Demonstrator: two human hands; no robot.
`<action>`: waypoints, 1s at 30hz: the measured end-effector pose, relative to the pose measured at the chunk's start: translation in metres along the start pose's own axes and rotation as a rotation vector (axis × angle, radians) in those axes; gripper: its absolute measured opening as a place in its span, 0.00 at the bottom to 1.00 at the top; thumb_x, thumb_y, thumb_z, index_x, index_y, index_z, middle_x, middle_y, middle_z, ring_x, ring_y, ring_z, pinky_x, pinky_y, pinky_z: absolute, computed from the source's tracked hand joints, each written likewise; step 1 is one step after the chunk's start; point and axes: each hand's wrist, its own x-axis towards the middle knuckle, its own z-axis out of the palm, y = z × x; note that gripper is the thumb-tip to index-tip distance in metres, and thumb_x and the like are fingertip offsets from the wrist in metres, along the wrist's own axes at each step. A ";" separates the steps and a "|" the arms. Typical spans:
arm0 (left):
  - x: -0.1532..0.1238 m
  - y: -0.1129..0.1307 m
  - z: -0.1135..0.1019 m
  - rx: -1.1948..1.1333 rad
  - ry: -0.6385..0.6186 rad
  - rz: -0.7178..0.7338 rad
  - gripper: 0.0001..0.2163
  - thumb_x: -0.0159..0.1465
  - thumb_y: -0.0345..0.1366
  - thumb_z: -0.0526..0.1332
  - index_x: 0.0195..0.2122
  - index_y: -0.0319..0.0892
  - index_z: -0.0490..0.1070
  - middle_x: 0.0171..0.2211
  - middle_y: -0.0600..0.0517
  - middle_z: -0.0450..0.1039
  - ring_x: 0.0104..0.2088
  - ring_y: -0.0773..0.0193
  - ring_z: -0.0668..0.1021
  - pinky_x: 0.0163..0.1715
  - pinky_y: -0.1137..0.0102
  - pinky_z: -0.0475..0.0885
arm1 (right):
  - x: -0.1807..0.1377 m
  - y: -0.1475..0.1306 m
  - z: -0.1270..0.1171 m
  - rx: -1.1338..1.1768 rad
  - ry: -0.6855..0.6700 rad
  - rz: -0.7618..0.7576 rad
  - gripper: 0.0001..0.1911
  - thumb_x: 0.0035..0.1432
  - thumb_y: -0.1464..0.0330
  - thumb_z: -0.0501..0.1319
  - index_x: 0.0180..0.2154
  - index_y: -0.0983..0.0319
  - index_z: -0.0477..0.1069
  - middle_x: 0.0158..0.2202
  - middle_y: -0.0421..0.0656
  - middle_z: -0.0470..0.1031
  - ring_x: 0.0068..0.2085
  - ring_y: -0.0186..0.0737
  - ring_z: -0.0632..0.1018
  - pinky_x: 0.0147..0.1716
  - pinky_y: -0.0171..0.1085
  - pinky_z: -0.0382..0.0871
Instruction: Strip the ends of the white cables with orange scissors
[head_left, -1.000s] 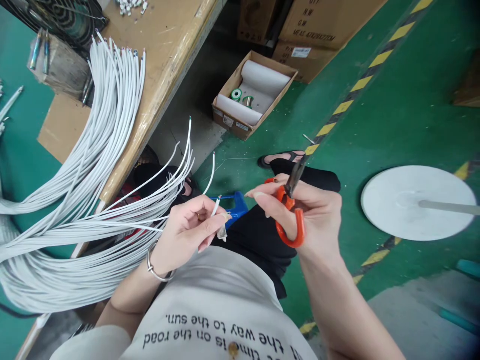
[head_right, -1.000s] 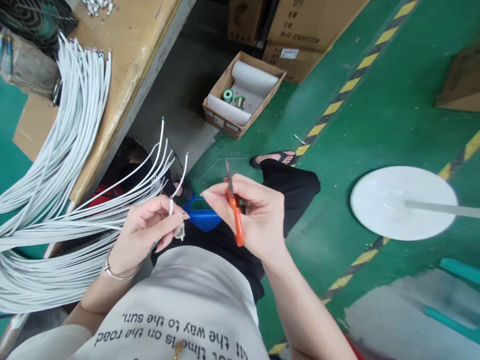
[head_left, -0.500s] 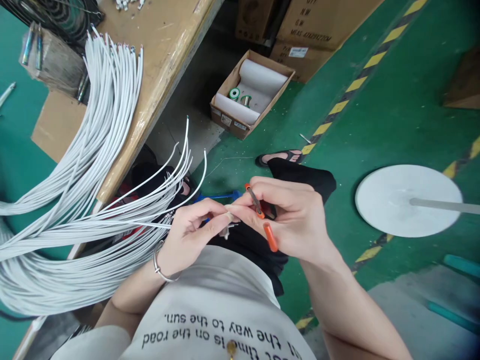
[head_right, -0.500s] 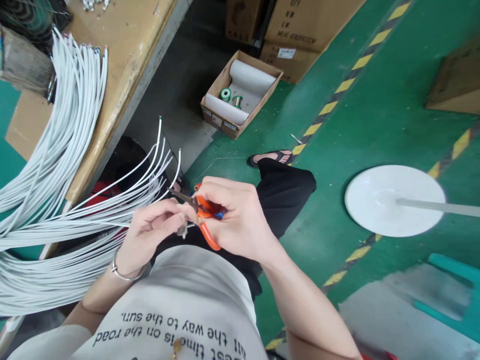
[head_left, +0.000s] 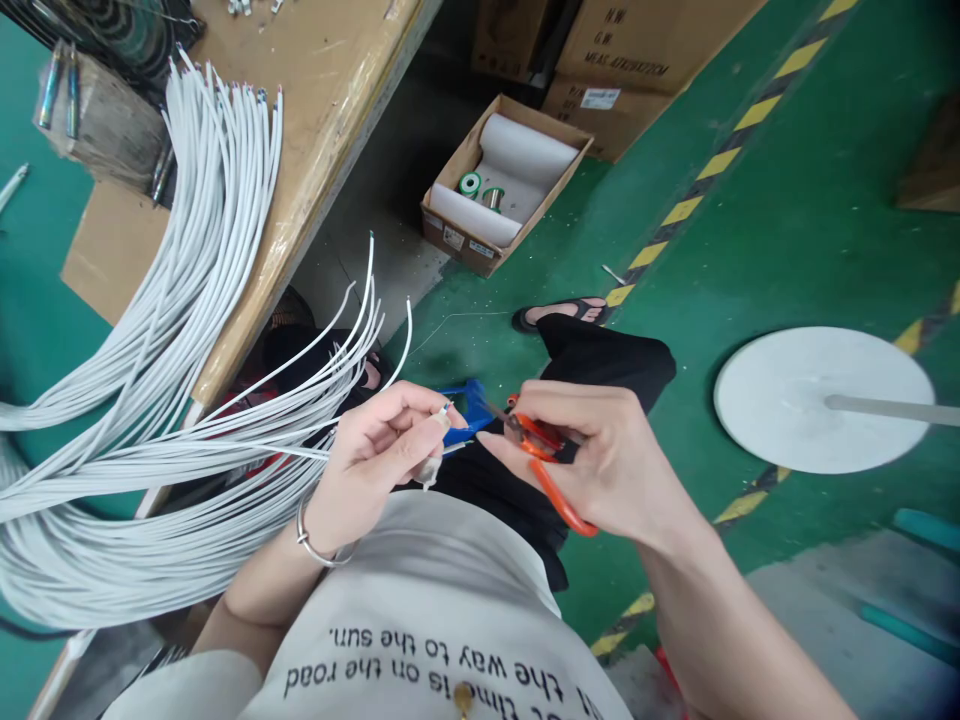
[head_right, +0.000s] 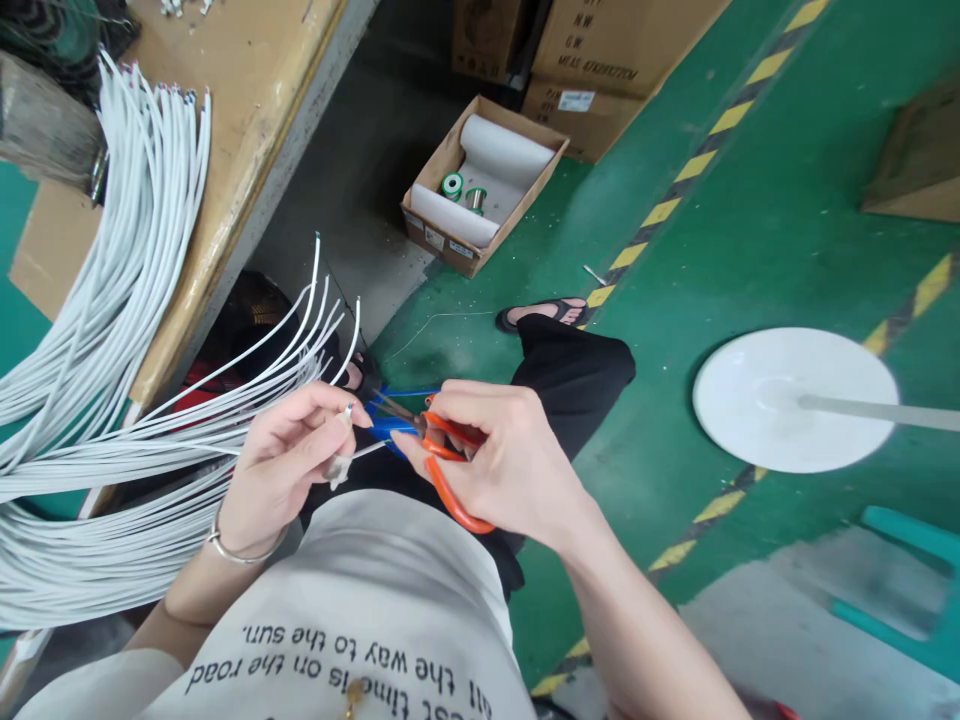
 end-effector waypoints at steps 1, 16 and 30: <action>0.000 0.000 0.000 0.001 0.001 0.007 0.09 0.69 0.43 0.69 0.40 0.42 0.80 0.24 0.56 0.68 0.20 0.74 0.62 0.17 0.78 0.55 | -0.001 0.000 0.001 -0.021 -0.008 -0.009 0.30 0.62 0.62 0.71 0.20 0.60 0.54 0.21 0.35 0.56 0.24 0.30 0.55 0.21 0.37 0.48; -0.001 0.000 0.002 -0.036 -0.007 0.040 0.08 0.68 0.40 0.71 0.40 0.42 0.79 0.24 0.56 0.70 0.21 0.73 0.66 0.19 0.78 0.60 | -0.004 0.000 0.009 -0.081 -0.019 -0.073 0.25 0.58 0.75 0.66 0.20 0.60 0.51 0.21 0.34 0.52 0.24 0.30 0.53 0.21 0.38 0.47; 0.000 -0.001 0.000 0.014 0.025 0.045 0.08 0.67 0.42 0.72 0.40 0.43 0.82 0.23 0.56 0.69 0.22 0.72 0.66 0.19 0.78 0.60 | -0.004 0.000 0.011 -0.104 0.023 -0.103 0.24 0.55 0.78 0.62 0.21 0.59 0.48 0.19 0.34 0.52 0.23 0.30 0.52 0.21 0.37 0.46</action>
